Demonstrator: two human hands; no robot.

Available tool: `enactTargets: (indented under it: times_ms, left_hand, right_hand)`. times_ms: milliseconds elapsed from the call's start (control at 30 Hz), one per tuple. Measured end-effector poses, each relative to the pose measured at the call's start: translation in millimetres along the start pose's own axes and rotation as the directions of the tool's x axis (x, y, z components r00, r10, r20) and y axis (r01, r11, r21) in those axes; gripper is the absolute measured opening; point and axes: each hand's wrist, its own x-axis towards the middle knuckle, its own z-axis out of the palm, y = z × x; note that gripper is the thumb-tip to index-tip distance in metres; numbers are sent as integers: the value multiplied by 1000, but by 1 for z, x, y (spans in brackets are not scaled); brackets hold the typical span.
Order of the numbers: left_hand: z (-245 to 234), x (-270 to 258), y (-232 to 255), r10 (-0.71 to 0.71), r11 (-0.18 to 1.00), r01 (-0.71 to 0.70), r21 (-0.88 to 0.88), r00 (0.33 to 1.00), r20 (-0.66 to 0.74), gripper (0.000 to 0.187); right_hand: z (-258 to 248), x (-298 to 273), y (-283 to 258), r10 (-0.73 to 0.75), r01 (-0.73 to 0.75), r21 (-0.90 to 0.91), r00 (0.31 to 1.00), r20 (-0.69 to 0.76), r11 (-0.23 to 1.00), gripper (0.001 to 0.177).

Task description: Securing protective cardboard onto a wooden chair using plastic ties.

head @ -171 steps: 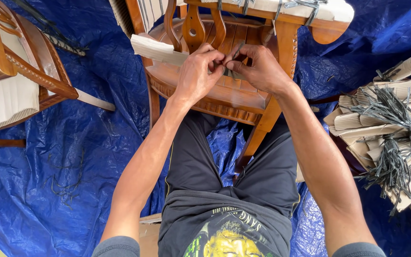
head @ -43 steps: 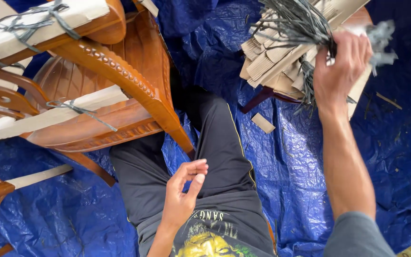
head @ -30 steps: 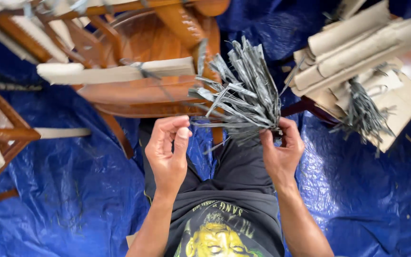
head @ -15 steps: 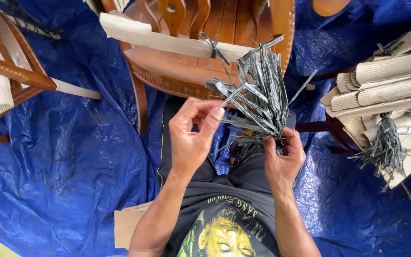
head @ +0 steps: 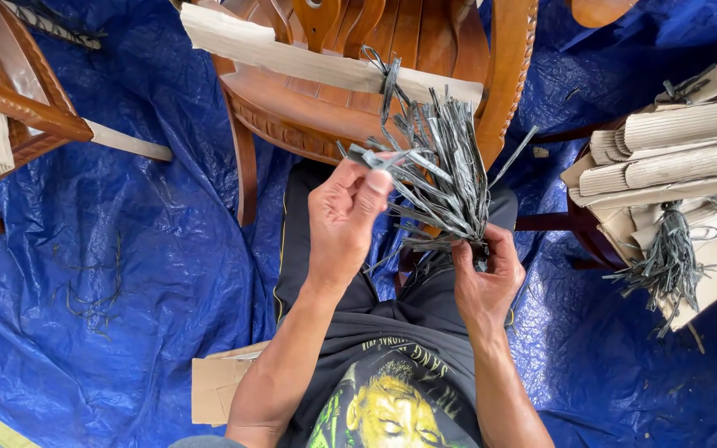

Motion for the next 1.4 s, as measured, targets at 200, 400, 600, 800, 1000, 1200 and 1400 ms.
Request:
enactTargets:
  times_ms: [200, 400, 600, 800, 1000, 1200, 1400]
  left_hand:
    - [12, -6, -7, -40, 996, 32, 87, 996, 84, 24]
    - [13, -5, -9, -39, 997, 36, 62, 998, 51, 14]
    - [7, 1, -2, 46, 994, -51, 94, 998, 52, 13]
    - [1, 9, 21, 56, 987, -59, 152, 998, 26, 17]
    - [-24, 18, 53, 287, 952, -270, 144, 951, -113, 16]
    - [-64, 12, 75, 457, 888, -453, 77, 852, -256, 20]
    - [-43, -4, 65, 414, 900, -385, 207, 902, -120, 24]
  right_hand:
    - [-1, -1, -2, -32, 33, -61, 999, 10, 998, 22]
    - [-3, 1, -4, -65, 64, -85, 998, -1, 994, 22]
    - [-6, 3, -10, -116, 111, -214, 993, -11, 970, 21]
    - [-10, 4, -4, -133, 127, -248, 991, -10, 960, 19]
    - [-36, 13, 22, -53, 23, -288, 994, -97, 957, 16]
    - [-147, 55, 88, -56, -18, -196, 930, -363, 980, 7]
    - [-286, 132, 144, -193, 74, -254, 853, -485, 964, 9]
